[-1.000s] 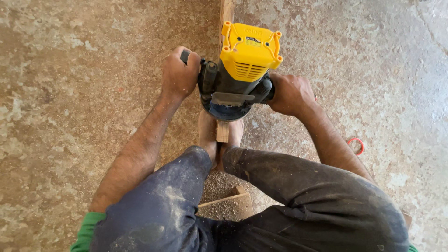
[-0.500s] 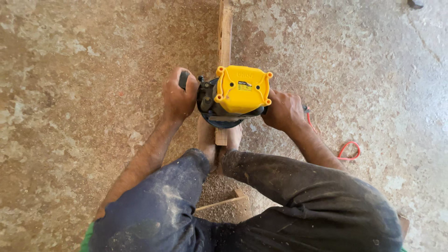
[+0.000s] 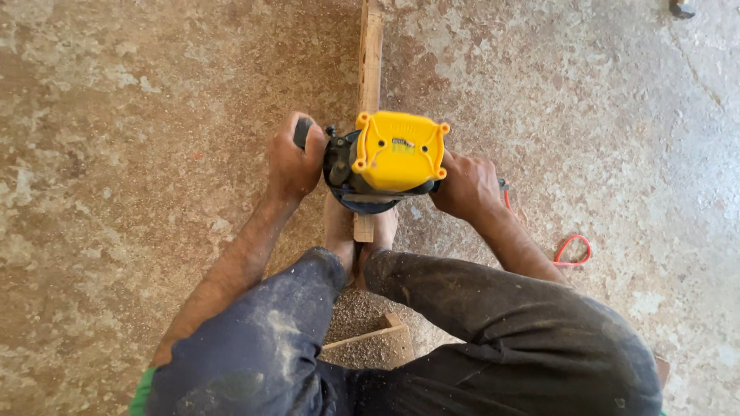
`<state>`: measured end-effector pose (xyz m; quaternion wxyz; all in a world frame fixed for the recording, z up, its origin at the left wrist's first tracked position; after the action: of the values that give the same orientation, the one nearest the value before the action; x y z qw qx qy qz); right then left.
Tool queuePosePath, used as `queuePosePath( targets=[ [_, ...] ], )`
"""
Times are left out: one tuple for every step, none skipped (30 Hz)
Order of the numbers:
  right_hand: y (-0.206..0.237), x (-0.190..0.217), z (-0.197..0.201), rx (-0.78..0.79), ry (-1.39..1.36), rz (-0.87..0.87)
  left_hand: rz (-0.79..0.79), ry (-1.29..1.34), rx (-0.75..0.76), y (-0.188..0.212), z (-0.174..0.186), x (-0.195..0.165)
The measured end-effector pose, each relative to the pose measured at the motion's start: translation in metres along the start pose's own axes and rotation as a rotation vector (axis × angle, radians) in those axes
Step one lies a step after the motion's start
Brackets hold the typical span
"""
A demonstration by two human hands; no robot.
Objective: The person uses a handheld electric router to carve a decorative floral pattern into a rectangular wooden plank. They guide the tool along the plank's length, creating elongated recessed slots, then lift the router and set the finished piece aside.
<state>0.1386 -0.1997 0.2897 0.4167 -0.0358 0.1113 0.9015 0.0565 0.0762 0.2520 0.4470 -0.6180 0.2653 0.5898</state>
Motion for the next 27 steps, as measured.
queuePosePath(
  targets=[
    [0.005, 0.002, 0.003, -0.127, -0.028, 0.037, -0.076, -0.010, -0.017, 0.005, 0.001, -0.004],
    [0.006, 0.001, 0.000, -0.101, -0.036, 0.025, -0.028, -0.018, -0.024, 0.007, 0.001, -0.002],
    [0.007, 0.000, -0.002, -0.080, -0.044, 0.015, 0.015, -0.028, -0.033, 0.009, 0.001, 0.000],
    [0.008, -0.001, -0.003, -0.062, -0.050, 0.003, 0.056, -0.035, -0.041, 0.010, 0.001, 0.002],
    [0.008, -0.001, -0.004, -0.051, -0.049, 0.000, 0.027, -0.046, -0.050, 0.010, 0.001, 0.000],
    [0.010, -0.001, -0.005, -0.038, -0.047, -0.004, 0.000, -0.056, -0.058, 0.011, 0.001, -0.002],
    [0.011, -0.001, -0.005, -0.028, -0.047, -0.011, -0.031, -0.066, -0.062, 0.013, 0.001, -0.005],
    [0.013, -0.001, -0.008, 0.038, -0.054, -0.033, 0.056, -0.063, -0.044, 0.015, 0.000, -0.002],
    [0.016, 0.001, -0.012, 0.104, -0.063, -0.051, 0.145, -0.062, -0.029, 0.019, 0.000, 0.000],
    [0.020, 0.001, -0.016, 0.172, -0.071, -0.066, 0.235, -0.061, -0.013, 0.024, 0.000, 0.003],
    [0.025, 0.003, -0.014, 0.118, -0.069, -0.047, 0.194, -0.054, -0.033, 0.030, 0.003, -0.002],
    [0.031, 0.006, -0.013, 0.067, -0.069, -0.029, 0.155, -0.047, -0.050, 0.036, 0.004, -0.006],
    [0.038, 0.009, -0.011, 0.018, -0.069, -0.009, 0.118, -0.042, -0.068, 0.042, 0.006, -0.011],
    [0.043, 0.011, -0.011, -0.002, -0.092, 0.001, 0.110, -0.046, -0.072, 0.047, 0.007, -0.013],
    [0.047, 0.013, -0.011, -0.023, -0.114, 0.011, 0.101, -0.048, -0.077, 0.051, 0.008, -0.016],
    [0.051, 0.014, -0.009, -0.048, -0.134, 0.019, 0.087, -0.049, -0.081, 0.054, 0.009, -0.018],
    [0.054, 0.014, -0.008, -0.061, -0.135, 0.013, 0.086, -0.048, -0.080, 0.056, 0.009, -0.019],
    [0.057, 0.016, -0.007, -0.073, -0.136, 0.008, 0.086, -0.046, -0.079, 0.058, 0.009, -0.020],
    [0.059, 0.017, -0.005, -0.086, -0.136, 0.003, 0.086, -0.045, -0.079, 0.059, 0.009, -0.021],
    [0.061, 0.018, -0.005, -0.067, -0.133, -0.006, 0.072, -0.045, -0.081, 0.060, 0.009, -0.022],
    [0.062, 0.018, -0.004, -0.049, -0.132, -0.017, 0.058, -0.046, -0.081, 0.060, 0.009, -0.022],
    [0.064, 0.018, -0.003, -0.029, -0.131, -0.029, 0.045, -0.047, -0.080, 0.061, 0.009, -0.023],
    [0.066, 0.018, -0.001, -0.039, -0.136, -0.028, 0.040, -0.047, -0.077, 0.062, 0.009, -0.023],
    [0.068, 0.019, 0.002, -0.048, -0.140, -0.023, 0.036, -0.047, -0.076, 0.062, 0.008, -0.023],
    [0.070, 0.021, 0.005, -0.057, -0.146, -0.020, 0.032, -0.049, -0.074, 0.063, 0.008, -0.024],
    [0.071, 0.021, 0.006, -0.038, -0.163, -0.032, 0.039, -0.060, -0.069, 0.064, 0.008, -0.024],
    [0.073, 0.022, 0.008, -0.016, -0.181, -0.044, 0.048, -0.070, -0.064, 0.064, 0.008, -0.025]
  ],
)
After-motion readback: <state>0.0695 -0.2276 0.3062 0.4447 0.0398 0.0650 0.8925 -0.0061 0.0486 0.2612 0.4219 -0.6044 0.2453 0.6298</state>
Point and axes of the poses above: each hand's wrist, its own y-axis away from the middle knuckle, its own z-axis out of the back of the hand, x = y × z, the point moved 5 cm from there along -y, towards the middle knuckle, and after that the axes turned 11 degrees about y, right-handed, at the moved point
